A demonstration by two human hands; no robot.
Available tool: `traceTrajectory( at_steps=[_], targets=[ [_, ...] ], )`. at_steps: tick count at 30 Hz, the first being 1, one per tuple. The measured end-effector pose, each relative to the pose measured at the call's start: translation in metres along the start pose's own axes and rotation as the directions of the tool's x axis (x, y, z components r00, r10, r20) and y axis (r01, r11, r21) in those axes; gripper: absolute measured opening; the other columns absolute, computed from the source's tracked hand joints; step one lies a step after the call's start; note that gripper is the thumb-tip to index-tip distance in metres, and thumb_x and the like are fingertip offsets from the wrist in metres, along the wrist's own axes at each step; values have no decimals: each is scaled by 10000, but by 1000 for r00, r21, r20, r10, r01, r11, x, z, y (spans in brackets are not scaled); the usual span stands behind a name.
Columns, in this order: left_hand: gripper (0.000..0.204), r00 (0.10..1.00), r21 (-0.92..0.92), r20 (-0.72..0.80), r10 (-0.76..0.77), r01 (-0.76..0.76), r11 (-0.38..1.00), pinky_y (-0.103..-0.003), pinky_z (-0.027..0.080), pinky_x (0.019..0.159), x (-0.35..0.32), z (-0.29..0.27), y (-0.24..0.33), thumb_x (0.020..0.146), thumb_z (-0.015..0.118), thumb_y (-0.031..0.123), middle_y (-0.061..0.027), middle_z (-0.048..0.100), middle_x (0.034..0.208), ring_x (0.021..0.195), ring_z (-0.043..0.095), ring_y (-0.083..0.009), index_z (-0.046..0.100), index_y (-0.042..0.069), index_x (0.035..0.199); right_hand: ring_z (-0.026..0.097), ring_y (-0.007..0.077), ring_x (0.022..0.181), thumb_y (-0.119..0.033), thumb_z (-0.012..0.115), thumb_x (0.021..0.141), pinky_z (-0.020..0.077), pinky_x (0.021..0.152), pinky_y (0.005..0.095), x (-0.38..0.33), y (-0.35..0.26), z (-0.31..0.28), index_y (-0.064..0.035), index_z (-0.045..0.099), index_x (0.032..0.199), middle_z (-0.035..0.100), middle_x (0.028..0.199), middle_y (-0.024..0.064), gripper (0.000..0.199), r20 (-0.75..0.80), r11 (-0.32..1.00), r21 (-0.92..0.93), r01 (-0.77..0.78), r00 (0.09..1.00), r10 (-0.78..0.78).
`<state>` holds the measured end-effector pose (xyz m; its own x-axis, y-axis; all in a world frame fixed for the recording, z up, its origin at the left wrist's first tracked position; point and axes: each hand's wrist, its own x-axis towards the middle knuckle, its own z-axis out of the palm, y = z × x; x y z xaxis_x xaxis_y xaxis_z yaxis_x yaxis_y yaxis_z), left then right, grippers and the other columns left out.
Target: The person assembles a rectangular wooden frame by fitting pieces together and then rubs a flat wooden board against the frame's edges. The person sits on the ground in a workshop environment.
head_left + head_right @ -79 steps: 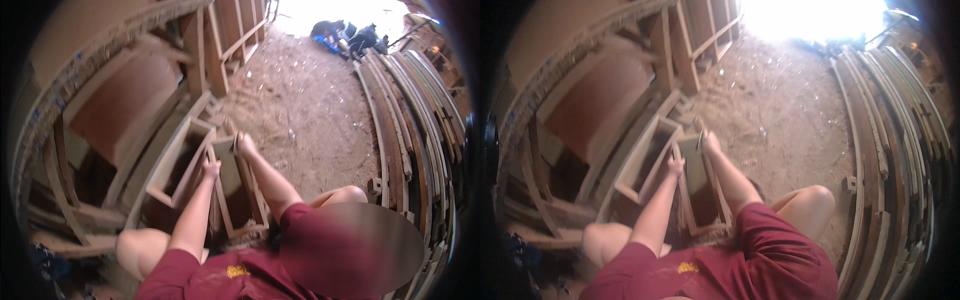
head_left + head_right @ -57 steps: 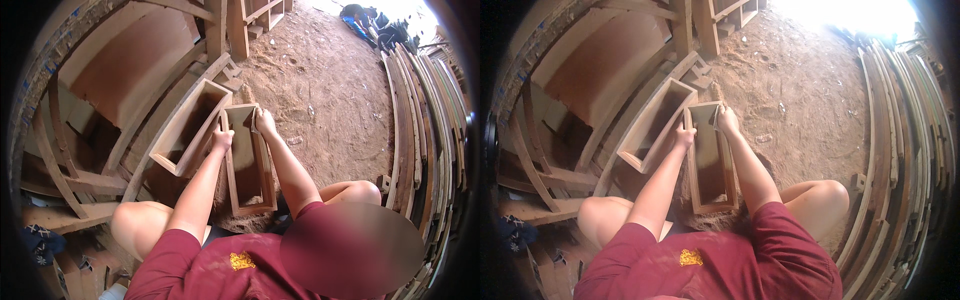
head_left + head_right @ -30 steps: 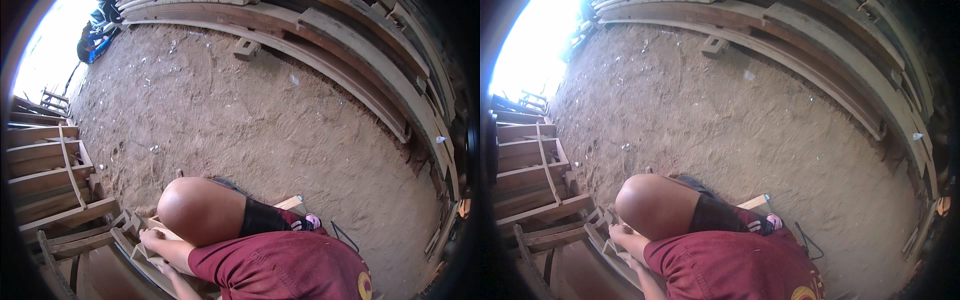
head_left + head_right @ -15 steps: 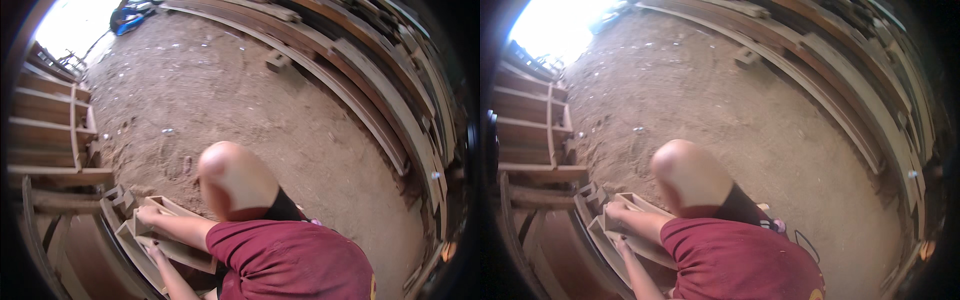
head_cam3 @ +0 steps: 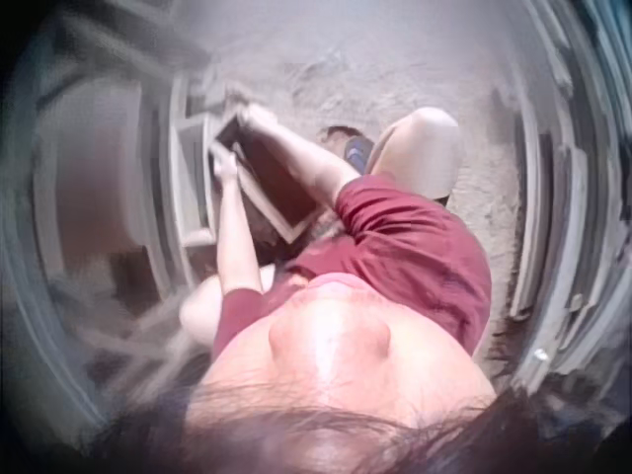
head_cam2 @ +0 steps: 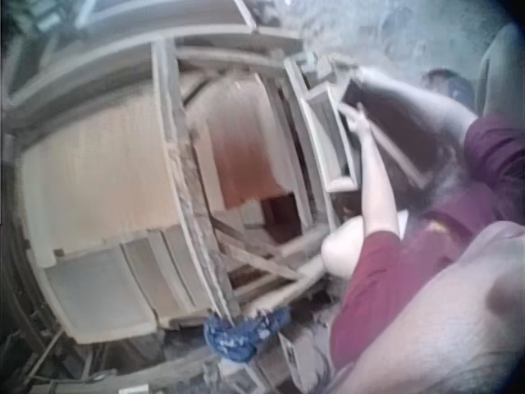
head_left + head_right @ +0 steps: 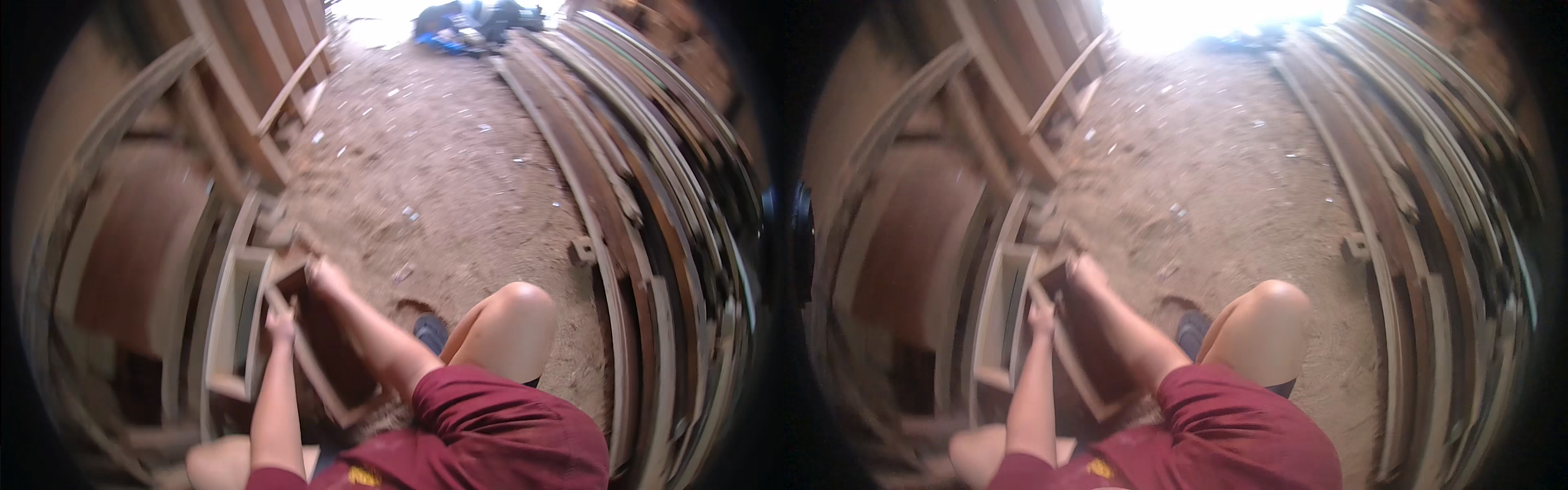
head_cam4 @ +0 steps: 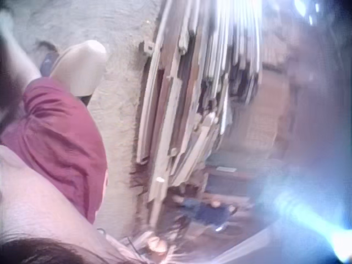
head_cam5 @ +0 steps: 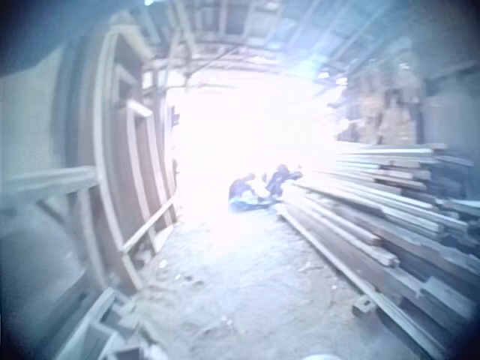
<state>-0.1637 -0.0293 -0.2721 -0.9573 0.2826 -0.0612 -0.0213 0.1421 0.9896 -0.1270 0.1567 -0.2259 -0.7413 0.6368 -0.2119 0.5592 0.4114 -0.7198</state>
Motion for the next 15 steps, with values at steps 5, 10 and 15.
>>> traceTrajectory(
  at_steps=[5,10,15],
  targets=[
    [491,993,124,-82,-85,95,988,-371,530,778,-9,4,18,710,659,175,-139,687,937,839,664,-227,629,6,1171,640,433,1050,-452,409,1012,481,928,471,30,-7,-10,92,652,1060,657,1056,333,598,-62,983,167,79,996,-69],
    [633,978,331,-172,-115,167,929,-408,513,904,-15,5,25,685,623,228,-235,686,1093,1014,663,-346,598,16,1281,619,390,1125,-401,451,1003,458,965,439,11,8,-14,40,651,1132,661,1125,285,501,17,979,164,118,992,-122],
    [538,981,328,-189,-35,97,940,-380,531,785,-11,10,15,699,627,199,-154,713,951,860,683,-252,623,22,1208,670,381,974,-350,492,995,486,876,420,6,22,-5,79,657,1061,682,978,287,465,-48,979,190,68,997,-60]
  ],
)
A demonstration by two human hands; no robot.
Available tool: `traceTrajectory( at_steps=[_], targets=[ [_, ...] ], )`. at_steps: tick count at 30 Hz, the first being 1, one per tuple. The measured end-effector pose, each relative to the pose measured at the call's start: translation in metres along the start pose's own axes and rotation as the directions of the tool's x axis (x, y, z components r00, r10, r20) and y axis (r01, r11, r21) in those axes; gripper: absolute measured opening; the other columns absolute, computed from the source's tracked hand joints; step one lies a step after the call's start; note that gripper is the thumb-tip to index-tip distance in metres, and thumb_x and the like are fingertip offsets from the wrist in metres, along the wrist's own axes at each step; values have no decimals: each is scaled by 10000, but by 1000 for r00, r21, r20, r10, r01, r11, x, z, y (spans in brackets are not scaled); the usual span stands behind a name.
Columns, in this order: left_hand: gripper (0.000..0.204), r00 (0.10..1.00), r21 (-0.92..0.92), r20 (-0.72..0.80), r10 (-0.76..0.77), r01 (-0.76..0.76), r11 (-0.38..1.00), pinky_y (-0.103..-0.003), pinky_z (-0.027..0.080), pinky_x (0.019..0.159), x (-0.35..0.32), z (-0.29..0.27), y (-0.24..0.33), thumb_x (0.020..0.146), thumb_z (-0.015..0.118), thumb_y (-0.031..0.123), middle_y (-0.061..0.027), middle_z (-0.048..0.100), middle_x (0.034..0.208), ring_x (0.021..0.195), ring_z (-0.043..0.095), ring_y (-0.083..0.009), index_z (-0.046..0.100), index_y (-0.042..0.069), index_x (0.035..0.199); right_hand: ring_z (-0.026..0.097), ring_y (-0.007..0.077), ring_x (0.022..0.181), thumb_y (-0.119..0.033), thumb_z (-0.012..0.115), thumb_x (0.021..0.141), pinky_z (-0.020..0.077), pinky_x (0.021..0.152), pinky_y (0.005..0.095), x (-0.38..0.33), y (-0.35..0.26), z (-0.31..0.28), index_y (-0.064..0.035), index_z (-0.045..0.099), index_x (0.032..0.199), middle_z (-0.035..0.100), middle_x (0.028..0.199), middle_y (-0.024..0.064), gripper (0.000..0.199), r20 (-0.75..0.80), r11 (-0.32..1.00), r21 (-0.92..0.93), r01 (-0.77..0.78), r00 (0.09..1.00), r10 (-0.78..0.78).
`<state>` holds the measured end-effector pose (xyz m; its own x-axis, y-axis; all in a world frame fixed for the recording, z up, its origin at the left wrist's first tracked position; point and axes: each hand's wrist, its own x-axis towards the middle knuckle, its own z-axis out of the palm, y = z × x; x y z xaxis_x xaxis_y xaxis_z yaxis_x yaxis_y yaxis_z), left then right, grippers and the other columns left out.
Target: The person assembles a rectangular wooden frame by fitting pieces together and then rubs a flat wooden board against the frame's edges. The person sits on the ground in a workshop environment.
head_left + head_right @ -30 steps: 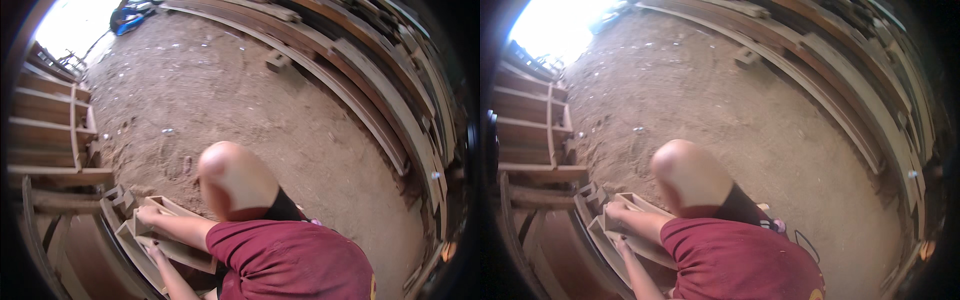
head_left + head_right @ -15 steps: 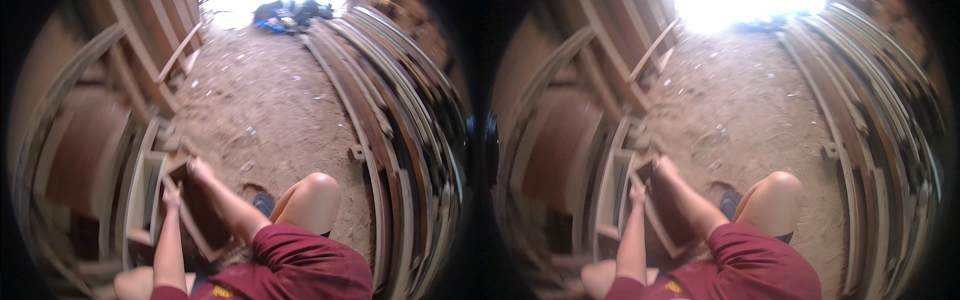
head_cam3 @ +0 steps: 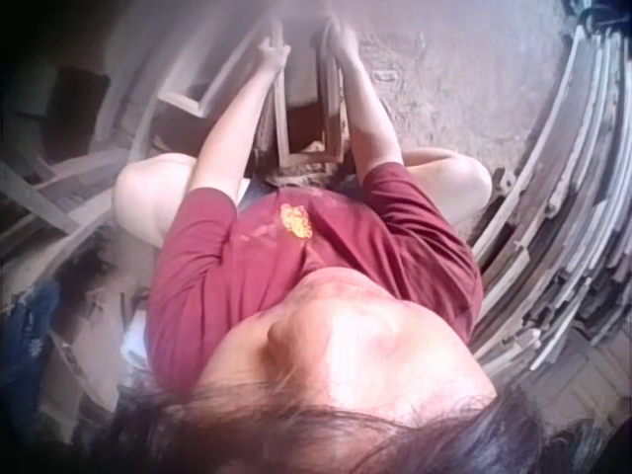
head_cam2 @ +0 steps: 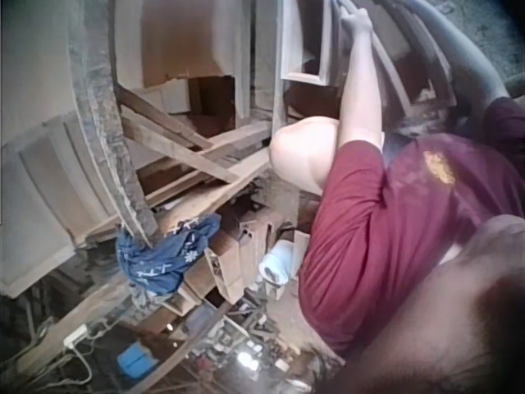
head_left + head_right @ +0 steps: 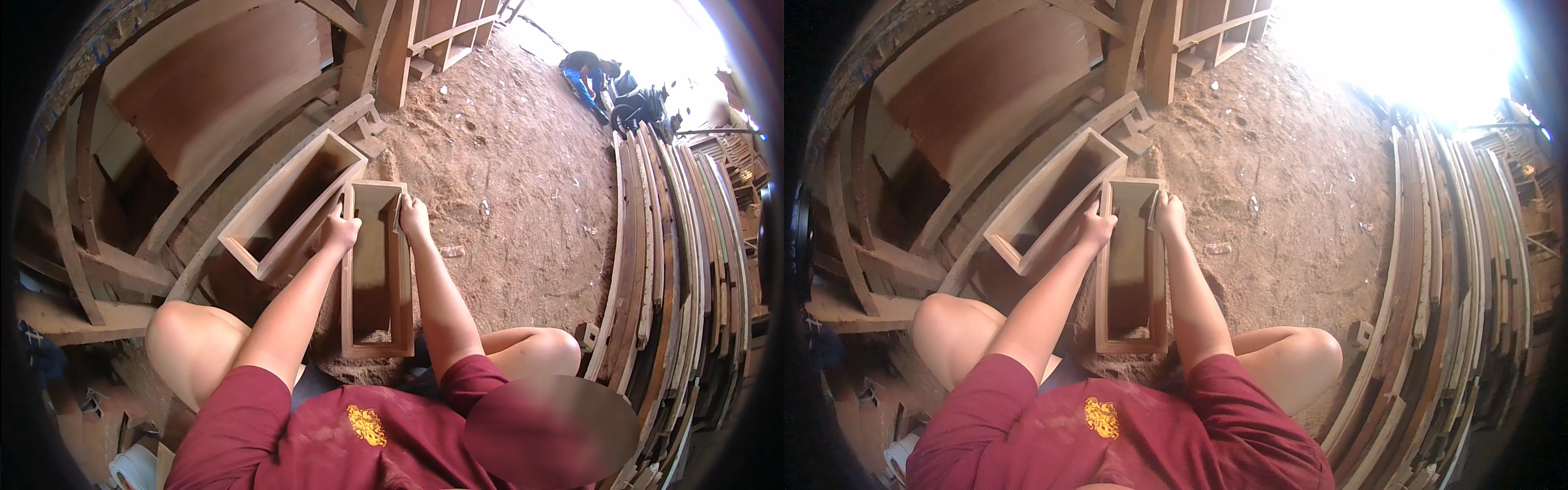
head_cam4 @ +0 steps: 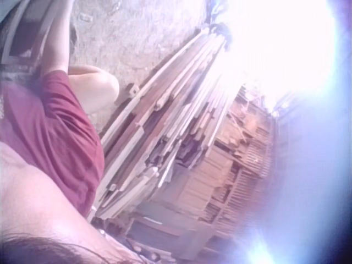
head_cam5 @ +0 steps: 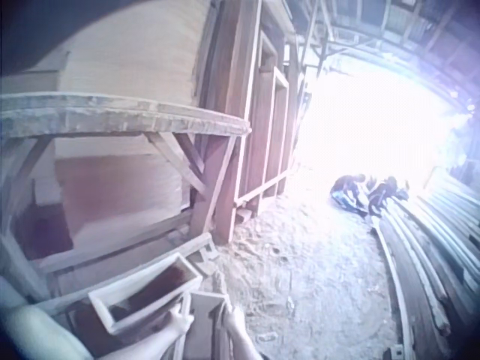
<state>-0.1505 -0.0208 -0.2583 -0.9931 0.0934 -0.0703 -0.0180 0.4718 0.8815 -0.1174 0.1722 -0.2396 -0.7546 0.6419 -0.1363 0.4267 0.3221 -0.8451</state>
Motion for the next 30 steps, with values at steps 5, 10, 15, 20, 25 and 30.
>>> traceTrajectory(
  at_steps=[5,10,15,20,25,30],
  targets=[
    [792,985,-19,145,-98,101,995,-401,450,1057,1,-8,10,695,625,269,-303,578,1308,1232,577,-373,480,-46,1408,664,400,922,-372,491,980,489,842,447,33,-10,8,104,648,1034,677,958,307,504,-94,999,-35,-4,996,1],
    [758,983,18,131,-125,124,992,-405,468,1036,-11,-23,33,698,625,256,-293,596,1288,1201,598,-375,506,-26,1392,667,357,916,-364,519,991,492,822,425,17,-4,3,78,648,1085,691,996,268,470,-13,999,45,-18,1000,19],
    [758,989,90,67,-134,128,988,-409,476,1024,-13,-20,37,696,625,251,-264,605,1294,1199,595,-378,505,8,1404,649,295,869,-364,543,998,490,811,414,20,-8,3,74,654,1065,697,957,220,457,-84,999,15,49,995,-47],
    [794,984,16,131,-123,122,992,-403,449,1058,-2,-10,16,693,639,277,-278,581,1323,1227,584,-366,487,-21,1414,645,330,925,-369,528,1000,489,834,433,41,-19,0,48,653,1101,685,984,225,447,68,996,76,-45,997,40],
    [791,978,19,163,-134,133,991,-374,427,1086,9,-3,1,694,644,278,-270,551,1371,1277,549,-354,494,-17,1413,627,404,1114,-334,472,1024,474,942,452,0,0,-14,20,609,1234,665,1143,274,433,109,993,-103,55,993,-43],
    [577,997,-59,80,-12,17,998,-380,530,882,4,-4,7,689,650,212,-193,719,1051,970,694,-296,631,-12,1220,529,430,1255,-386,427,1035,423,1043,451,-62,13,-36,88,418,1404,578,1276,327,601,171,978,-198,60,985,-26]
  ],
)
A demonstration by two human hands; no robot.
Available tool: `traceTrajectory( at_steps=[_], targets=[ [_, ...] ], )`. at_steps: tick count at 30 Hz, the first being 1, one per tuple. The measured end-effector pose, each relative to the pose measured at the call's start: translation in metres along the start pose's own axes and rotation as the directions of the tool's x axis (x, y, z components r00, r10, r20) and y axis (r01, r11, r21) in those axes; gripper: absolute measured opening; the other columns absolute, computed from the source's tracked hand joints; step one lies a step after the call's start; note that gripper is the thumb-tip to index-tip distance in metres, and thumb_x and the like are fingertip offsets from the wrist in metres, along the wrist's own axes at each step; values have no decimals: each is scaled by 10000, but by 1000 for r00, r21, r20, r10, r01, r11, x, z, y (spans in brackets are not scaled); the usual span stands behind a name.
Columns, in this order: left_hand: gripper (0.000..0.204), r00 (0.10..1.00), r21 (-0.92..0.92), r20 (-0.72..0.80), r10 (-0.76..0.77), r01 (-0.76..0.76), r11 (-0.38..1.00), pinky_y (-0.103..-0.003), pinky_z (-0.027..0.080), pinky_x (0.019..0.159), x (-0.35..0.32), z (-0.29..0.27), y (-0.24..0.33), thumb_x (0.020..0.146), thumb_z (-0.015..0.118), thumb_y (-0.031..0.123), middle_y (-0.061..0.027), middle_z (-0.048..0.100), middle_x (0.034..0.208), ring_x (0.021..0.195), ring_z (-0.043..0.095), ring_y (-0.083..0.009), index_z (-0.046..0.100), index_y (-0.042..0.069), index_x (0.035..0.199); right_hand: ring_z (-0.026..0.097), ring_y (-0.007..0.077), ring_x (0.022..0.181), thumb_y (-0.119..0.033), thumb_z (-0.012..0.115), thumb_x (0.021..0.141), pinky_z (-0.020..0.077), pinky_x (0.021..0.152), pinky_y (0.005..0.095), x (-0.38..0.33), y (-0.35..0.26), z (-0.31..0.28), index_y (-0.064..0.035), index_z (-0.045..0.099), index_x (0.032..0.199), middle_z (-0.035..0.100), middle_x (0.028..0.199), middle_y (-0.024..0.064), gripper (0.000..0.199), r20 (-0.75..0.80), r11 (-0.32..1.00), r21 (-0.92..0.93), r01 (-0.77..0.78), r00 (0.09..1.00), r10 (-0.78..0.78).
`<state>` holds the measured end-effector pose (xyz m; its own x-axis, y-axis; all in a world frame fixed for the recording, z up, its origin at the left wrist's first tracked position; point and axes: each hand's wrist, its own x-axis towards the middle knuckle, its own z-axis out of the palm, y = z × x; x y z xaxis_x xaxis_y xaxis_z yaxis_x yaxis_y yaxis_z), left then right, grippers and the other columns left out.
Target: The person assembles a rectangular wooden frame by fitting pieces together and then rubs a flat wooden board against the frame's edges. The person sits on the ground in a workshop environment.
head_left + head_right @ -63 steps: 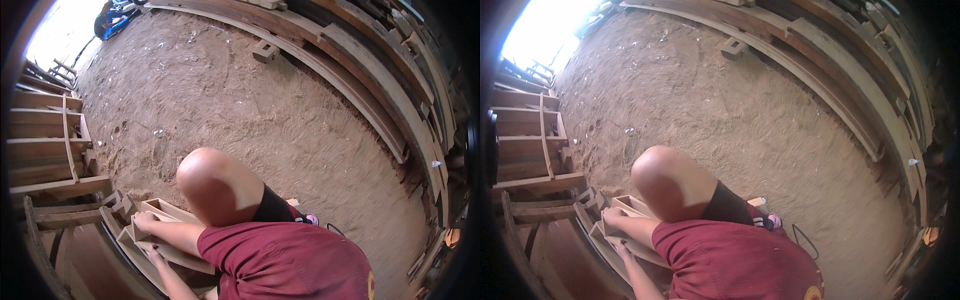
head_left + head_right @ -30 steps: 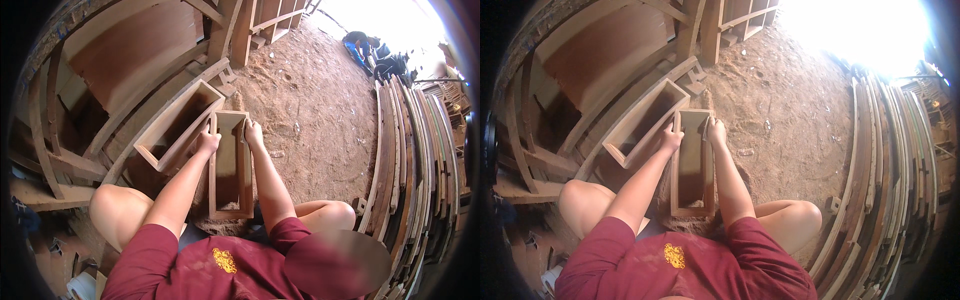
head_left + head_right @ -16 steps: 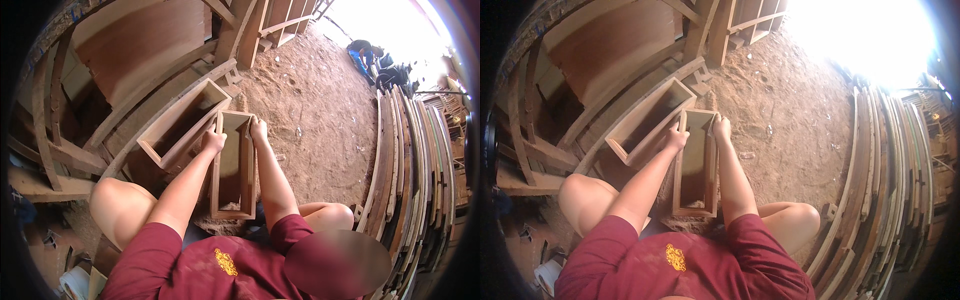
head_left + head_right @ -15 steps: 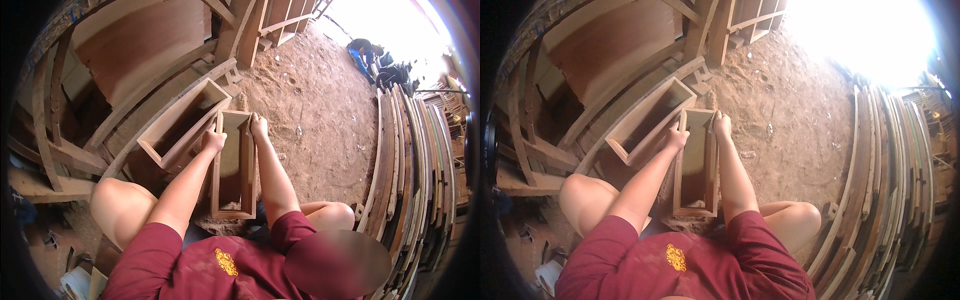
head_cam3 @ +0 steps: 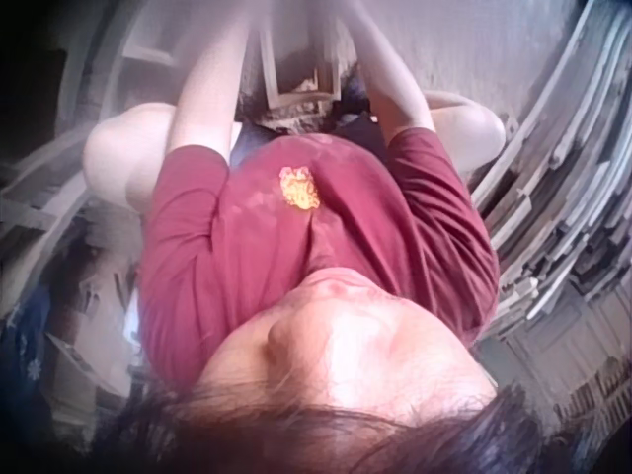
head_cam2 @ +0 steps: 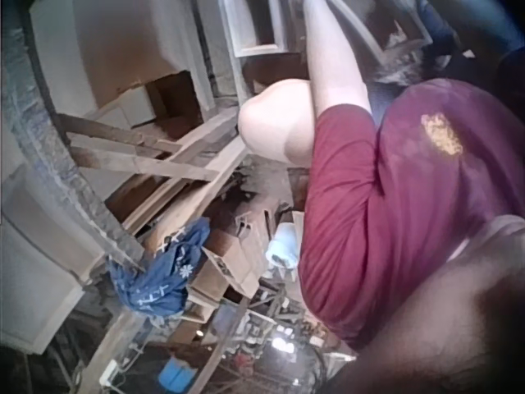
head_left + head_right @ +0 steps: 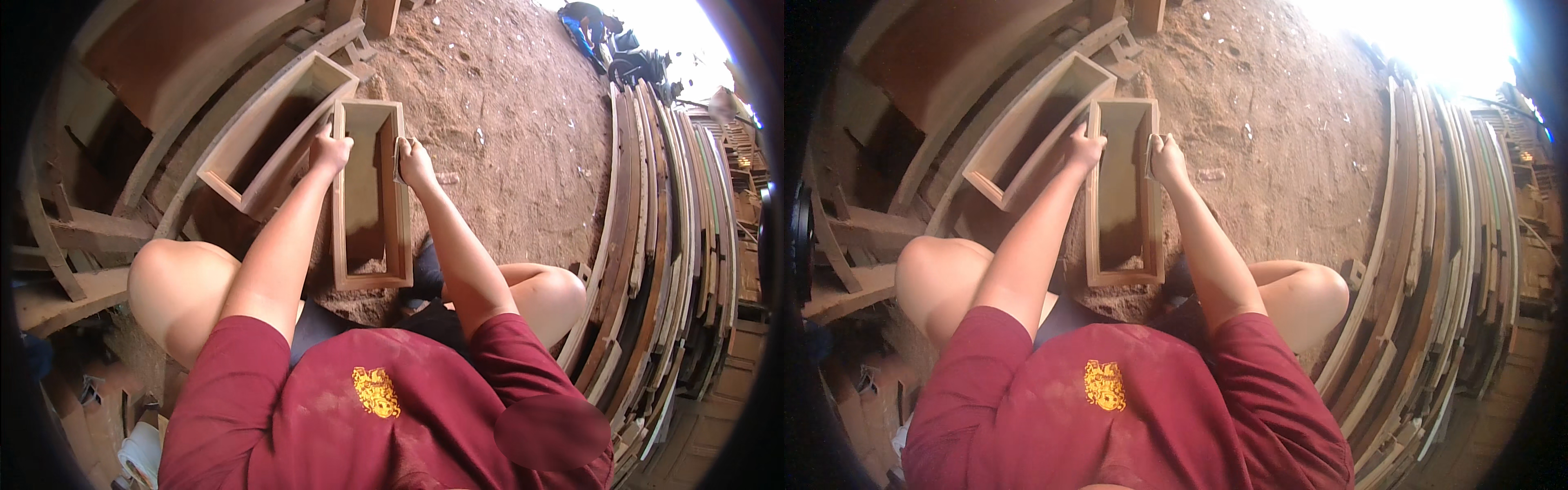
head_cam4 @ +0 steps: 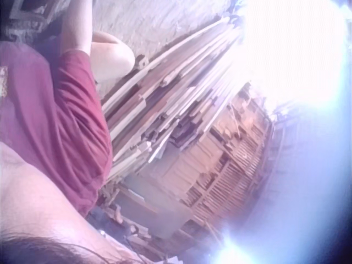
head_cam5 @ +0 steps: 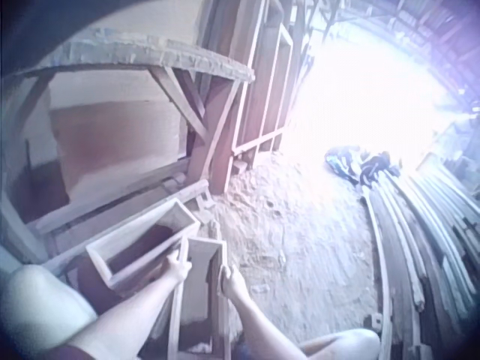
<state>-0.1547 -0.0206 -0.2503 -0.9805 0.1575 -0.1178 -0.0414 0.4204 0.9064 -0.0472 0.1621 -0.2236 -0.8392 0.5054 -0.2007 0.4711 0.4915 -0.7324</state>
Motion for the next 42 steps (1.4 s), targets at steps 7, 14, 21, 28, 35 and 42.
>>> traceTrajectory(
  at_steps=[7,14,21,28,35,42],
  targets=[
    [653,997,27,42,-62,61,998,-404,509,953,-10,-10,16,683,645,288,-187,695,1167,1080,664,-327,605,109,1310,532,471,1224,-403,392,1042,423,1034,468,-114,9,-13,89,318,1463,577,1253,351,652,50,997,-78,-11,999,15],
    [633,996,103,26,-80,77,992,-412,511,944,-16,-11,20,685,638,300,-186,698,1149,1067,666,-331,610,129,1295,591,479,1131,-342,438,1032,470,956,473,-227,13,-28,74,309,1470,622,1121,366,618,141,995,-49,-87,986,94],
    [620,992,102,62,-111,104,989,-411,513,945,-16,-12,25,692,633,304,-177,700,1146,1062,666,-334,614,133,1288,576,486,1141,-390,430,1033,453,976,485,-169,10,-18,79,369,1443,621,1137,362,626,-6,994,-102,-28,1000,27],
    [771,990,53,62,-130,127,991,-380,459,1045,-6,-8,15,691,652,281,-218,604,1332,1225,592,-331,511,55,1415,543,472,1208,-423,407,1035,440,1020,469,-125,-8,-19,75,359,1449,585,1232,354,649,-3,996,-90,1,1000,-1],
    [727,990,93,93,-107,98,991,-404,479,997,-18,-16,29,698,642,281,-251,648,1235,1158,626,-349,541,11,1366,543,473,1210,-478,316,1039,419,1027,506,-116,0,-14,28,364,1468,581,1266,330,666,-2,982,-182,-47,999,48],
    [581,991,115,41,-125,119,986,-436,502,959,-16,-12,32,707,617,263,-220,674,1171,1093,639,-377,608,95,1263,536,440,1239,-471,309,1038,406,1051,488,22,-15,-1,43,511,1307,583,1281,308,615,-42,986,-154,-65,997,59]
  ],
)
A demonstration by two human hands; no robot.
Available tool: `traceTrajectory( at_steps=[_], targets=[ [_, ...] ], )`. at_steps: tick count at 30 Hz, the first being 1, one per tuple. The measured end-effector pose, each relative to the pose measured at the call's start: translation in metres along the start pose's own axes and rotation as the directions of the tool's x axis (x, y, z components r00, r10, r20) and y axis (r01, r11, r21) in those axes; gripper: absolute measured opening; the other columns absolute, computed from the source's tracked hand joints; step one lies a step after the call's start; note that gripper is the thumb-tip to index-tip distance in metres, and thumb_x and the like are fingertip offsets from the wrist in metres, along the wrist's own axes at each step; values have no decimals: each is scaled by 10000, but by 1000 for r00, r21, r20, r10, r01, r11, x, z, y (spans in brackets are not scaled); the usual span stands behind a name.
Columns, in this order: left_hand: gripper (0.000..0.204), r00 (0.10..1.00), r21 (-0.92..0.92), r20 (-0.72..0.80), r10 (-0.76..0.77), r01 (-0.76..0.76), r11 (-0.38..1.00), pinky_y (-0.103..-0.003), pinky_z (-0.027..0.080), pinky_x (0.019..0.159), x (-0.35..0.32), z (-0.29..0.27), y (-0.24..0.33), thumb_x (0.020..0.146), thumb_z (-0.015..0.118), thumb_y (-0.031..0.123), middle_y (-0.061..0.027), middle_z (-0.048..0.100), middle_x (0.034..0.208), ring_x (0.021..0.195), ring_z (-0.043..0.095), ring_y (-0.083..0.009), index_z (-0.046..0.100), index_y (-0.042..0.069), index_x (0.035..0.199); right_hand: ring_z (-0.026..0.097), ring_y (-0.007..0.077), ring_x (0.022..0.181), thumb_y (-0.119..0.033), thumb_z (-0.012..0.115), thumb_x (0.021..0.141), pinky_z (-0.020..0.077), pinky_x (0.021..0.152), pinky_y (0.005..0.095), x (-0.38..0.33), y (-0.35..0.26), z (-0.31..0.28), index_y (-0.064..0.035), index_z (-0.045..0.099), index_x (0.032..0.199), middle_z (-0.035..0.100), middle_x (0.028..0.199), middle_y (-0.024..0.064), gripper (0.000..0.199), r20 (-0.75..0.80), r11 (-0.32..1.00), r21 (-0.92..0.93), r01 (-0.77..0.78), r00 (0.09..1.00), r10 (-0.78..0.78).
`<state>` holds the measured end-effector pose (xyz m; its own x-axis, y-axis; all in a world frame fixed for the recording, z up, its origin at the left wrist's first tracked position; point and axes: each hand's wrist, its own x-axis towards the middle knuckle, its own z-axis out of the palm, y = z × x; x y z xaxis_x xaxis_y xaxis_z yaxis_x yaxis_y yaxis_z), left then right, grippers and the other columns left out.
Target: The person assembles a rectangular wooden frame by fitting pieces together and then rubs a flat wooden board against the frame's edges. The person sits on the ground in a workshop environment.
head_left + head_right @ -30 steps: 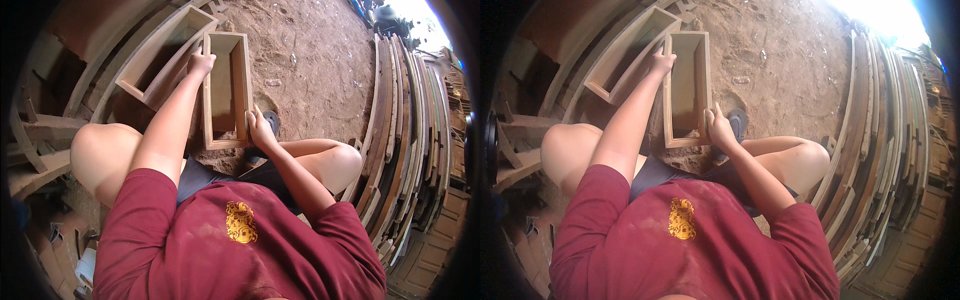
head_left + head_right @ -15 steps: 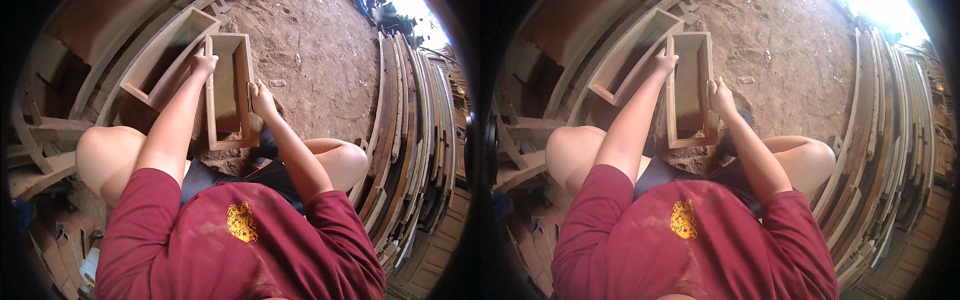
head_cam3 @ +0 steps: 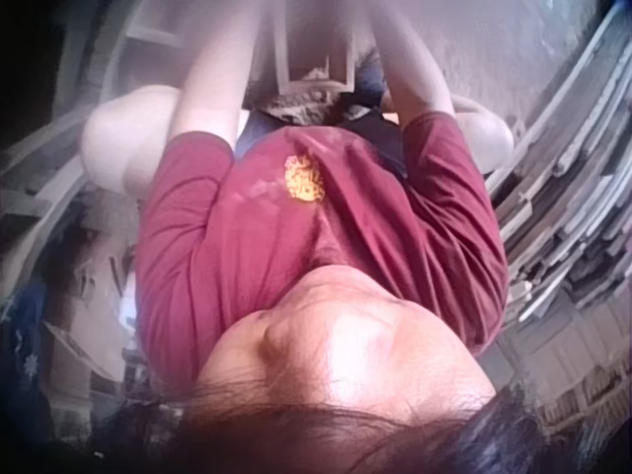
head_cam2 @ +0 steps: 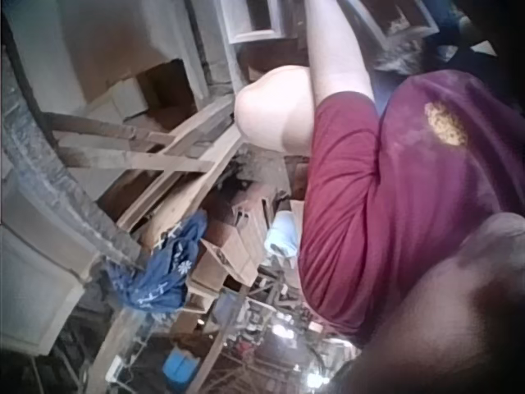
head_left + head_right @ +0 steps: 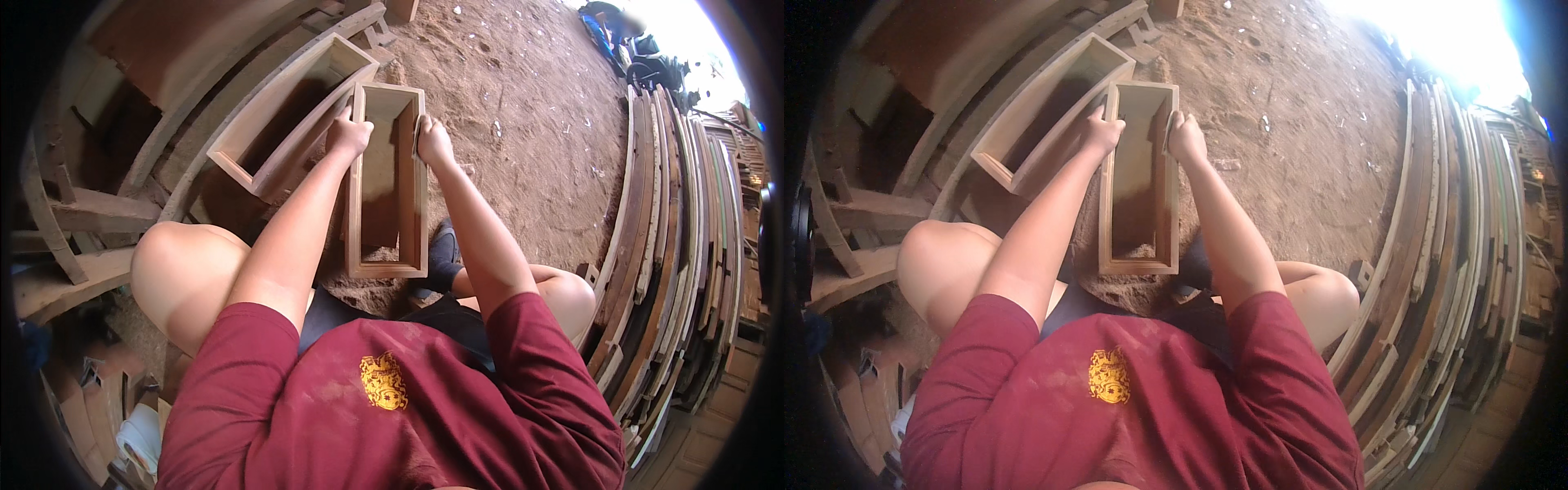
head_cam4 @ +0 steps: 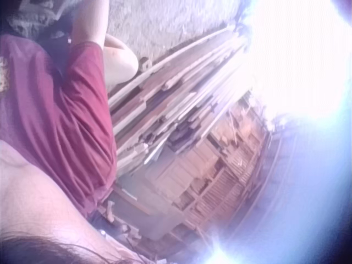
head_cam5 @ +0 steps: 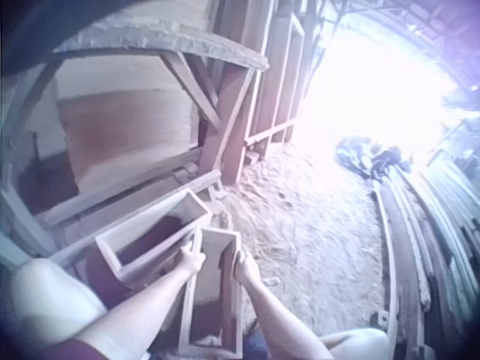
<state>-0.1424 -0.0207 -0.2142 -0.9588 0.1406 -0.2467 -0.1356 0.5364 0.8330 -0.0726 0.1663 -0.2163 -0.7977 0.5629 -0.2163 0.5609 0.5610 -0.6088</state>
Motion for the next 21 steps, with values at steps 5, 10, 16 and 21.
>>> traceTrajectory(
  at_steps=[5,10,16,21],
  targets=[
    [599,999,-15,-15,40,-41,999,-409,536,816,11,8,-14,688,645,255,-207,710,977,904,693,-309,618,38,1245,532,427,1254,-437,327,1037,408,1056,478,65,-27,-1,52,556,1275,584,1280,310,590,-13,1000,2,-16,1000,16],
    [623,986,0,-145,88,-89,996,-403,536,813,23,19,-24,678,651,248,-203,712,961,894,696,-303,613,32,1261,570,425,1204,-433,357,1032,427,1026,465,65,-41,-8,18,614,1236,624,1227,294,557,9,997,73,2,1000,-2],
    [586,997,-81,-17,69,-71,994,-387,529,872,14,8,-15,686,637,236,-199,716,1041,959,693,-303,636,50,1242,564,456,1180,-423,379,1039,437,1010,481,-11,15,-6,6,496,1361,601,1245,307,549,84,985,-27,169,983,-166],
    [519,996,-16,-69,53,-54,998,-429,517,933,2,2,-3,701,618,265,-190,704,1117,1058,662,-359,661,124,1198,577,490,1128,-436,361,1043,447,977,514,-144,56,-24,12,344,1466,616,1185,331,616,131,971,-73,226,968,-215]
  ],
)
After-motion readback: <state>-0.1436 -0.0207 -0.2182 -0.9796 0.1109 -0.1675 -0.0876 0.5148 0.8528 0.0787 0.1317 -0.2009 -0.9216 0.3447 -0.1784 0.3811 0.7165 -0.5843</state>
